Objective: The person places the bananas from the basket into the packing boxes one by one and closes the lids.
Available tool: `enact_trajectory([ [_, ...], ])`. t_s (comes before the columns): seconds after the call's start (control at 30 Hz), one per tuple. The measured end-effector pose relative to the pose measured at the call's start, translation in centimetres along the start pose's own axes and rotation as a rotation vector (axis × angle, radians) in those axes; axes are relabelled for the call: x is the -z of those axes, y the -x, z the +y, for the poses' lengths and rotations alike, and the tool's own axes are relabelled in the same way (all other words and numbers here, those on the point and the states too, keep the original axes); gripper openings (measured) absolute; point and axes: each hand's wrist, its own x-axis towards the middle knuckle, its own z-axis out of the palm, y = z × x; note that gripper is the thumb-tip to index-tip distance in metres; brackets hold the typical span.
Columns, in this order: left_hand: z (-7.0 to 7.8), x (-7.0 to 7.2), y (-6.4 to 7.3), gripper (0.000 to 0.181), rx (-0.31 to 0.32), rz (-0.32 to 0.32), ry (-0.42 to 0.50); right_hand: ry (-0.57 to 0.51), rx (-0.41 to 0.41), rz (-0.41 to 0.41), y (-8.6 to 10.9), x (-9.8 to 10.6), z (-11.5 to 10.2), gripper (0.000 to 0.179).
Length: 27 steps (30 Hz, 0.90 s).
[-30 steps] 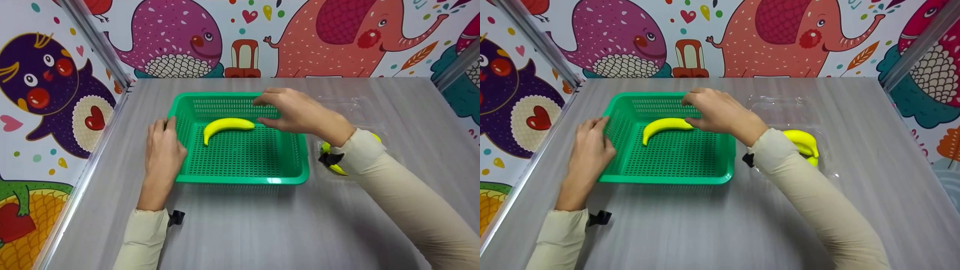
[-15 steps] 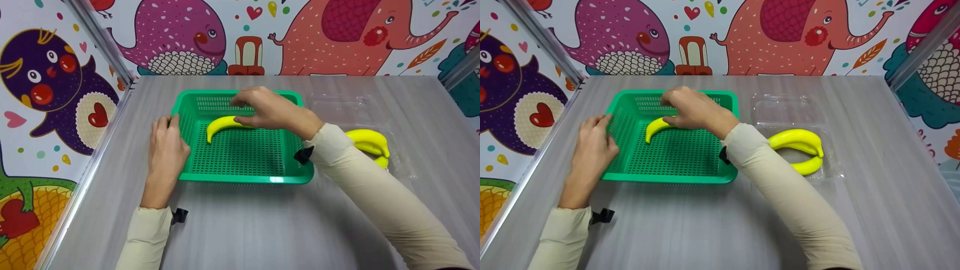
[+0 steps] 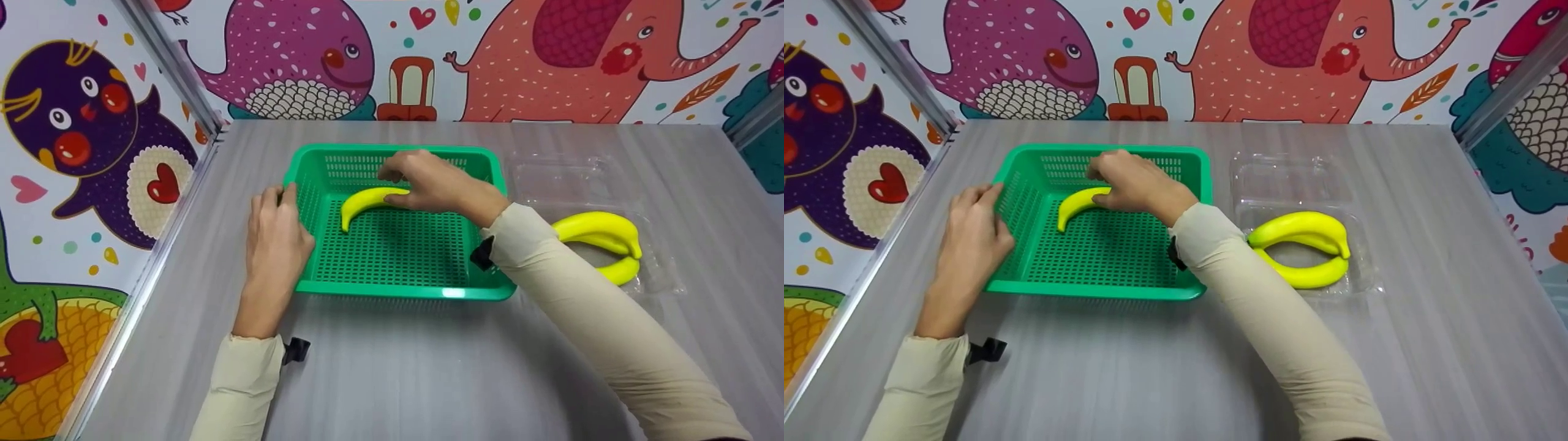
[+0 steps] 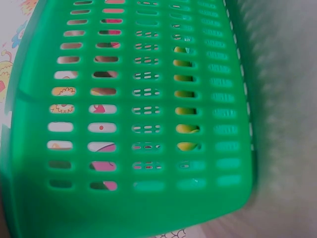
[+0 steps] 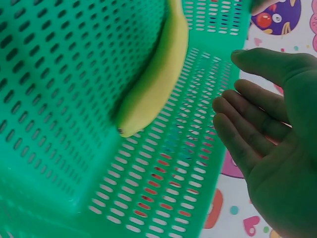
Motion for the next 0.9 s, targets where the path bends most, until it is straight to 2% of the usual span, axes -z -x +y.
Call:
enact_trajectory([
  [0.2,0.0,-0.1,0.0,0.050,0.000,0.001,0.006,0.023,-0.047,-0.012,-0.2,-0.8,0.8,0.041],
  [0.63,0.1,0.0,0.0,0.051,-0.001,0.006,0.009,0.078,-0.107,-0.017,-0.3,-1.3,1.5,0.042],
  [0.9,0.0,0.0,-0.1,0.051,0.004,0.005,0.012,0.151,-0.134,-0.052,-0.3,-1.9,1.2,0.044],
])
